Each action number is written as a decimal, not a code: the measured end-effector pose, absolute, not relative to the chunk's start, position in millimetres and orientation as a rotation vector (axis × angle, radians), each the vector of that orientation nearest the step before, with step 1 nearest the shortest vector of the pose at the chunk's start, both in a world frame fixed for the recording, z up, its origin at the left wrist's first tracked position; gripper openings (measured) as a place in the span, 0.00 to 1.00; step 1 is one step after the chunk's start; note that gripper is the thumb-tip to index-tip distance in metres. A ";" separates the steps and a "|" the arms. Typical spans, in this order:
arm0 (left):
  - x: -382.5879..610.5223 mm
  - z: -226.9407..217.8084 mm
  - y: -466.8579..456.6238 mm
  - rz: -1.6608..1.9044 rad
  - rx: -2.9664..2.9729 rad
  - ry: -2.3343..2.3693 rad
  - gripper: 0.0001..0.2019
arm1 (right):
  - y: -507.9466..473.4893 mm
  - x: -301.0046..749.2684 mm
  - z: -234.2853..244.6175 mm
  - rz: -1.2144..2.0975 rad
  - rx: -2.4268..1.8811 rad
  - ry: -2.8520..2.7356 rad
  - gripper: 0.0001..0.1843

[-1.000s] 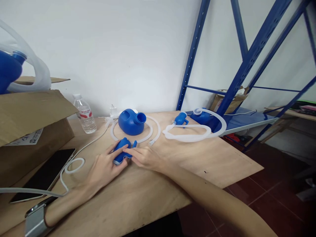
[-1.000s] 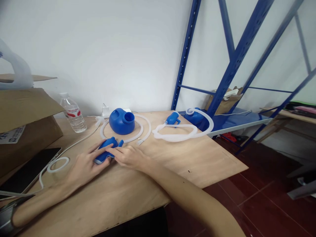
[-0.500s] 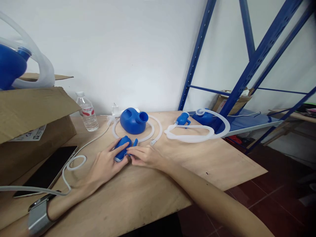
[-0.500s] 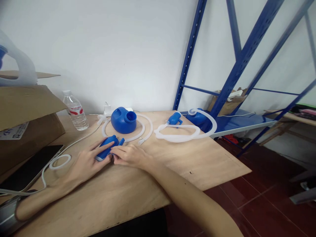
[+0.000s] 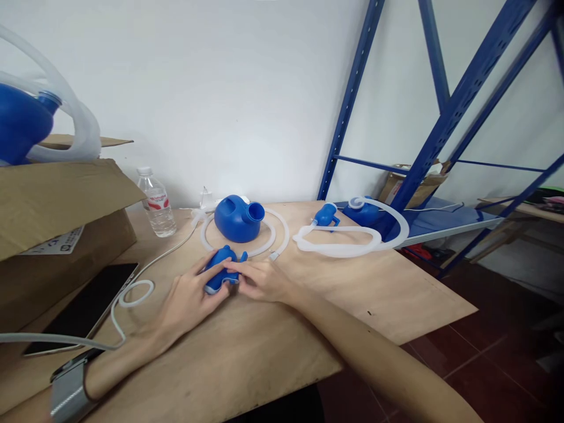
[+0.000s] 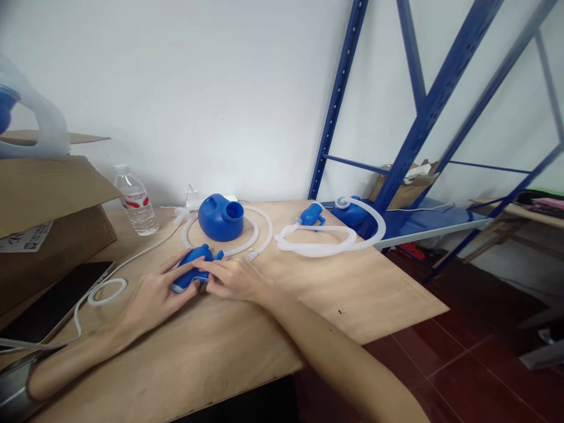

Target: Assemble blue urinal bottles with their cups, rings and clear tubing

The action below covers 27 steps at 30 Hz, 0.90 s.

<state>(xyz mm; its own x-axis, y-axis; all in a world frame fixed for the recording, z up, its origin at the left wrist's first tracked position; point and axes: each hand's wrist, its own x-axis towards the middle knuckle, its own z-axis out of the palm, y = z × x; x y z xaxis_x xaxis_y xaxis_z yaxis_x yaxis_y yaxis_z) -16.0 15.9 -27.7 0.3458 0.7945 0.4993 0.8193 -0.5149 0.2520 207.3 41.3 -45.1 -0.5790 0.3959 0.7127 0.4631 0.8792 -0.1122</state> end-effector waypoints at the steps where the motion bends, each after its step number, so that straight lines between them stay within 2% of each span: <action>1: -17.0 -29.0 16.9 -0.929 -2.546 -1.516 0.22 | 41.2 206.6 -44.4 -0.081 -0.626 -2.244 0.25; 7: -19.0 -31.5 17.8 -1.115 -2.576 -1.417 0.24 | 40.0 210.0 -33.5 0.002 -0.646 -2.214 0.22; 9: -17.8 -29.2 17.1 -1.198 -2.573 -1.340 0.23 | 40.8 212.7 -28.2 0.088 -0.750 -2.124 0.32; 12: -16.2 -25.9 16.4 -1.316 -2.537 -1.182 0.23 | 43.4 214.8 -23.4 0.325 -0.890 -1.982 0.57; 14: -16.1 -25.8 15.8 -1.333 -2.522 -1.084 0.24 | 45.3 214.0 -23.9 0.551 -0.863 -1.972 0.65; 16: -16.3 -27.2 14.8 -1.287 -2.547 -1.003 0.26 | 46.6 211.3 -27.1 0.834 -0.772 -1.947 0.65; 20: -14.9 -28.4 13.2 -1.237 -2.614 -0.965 0.28 | 48.1 201.6 -36.1 1.262 -0.686 -1.674 0.56; 24: -14.7 -25.3 17.7 -1.430 -2.572 -1.207 0.31 | 51.4 192.3 -43.9 1.295 -0.725 -1.449 0.51; 27: -19.0 -25.5 24.4 -1.579 -2.624 -1.522 0.29 | 56.4 195.2 -44.1 1.279 -0.740 -1.525 0.57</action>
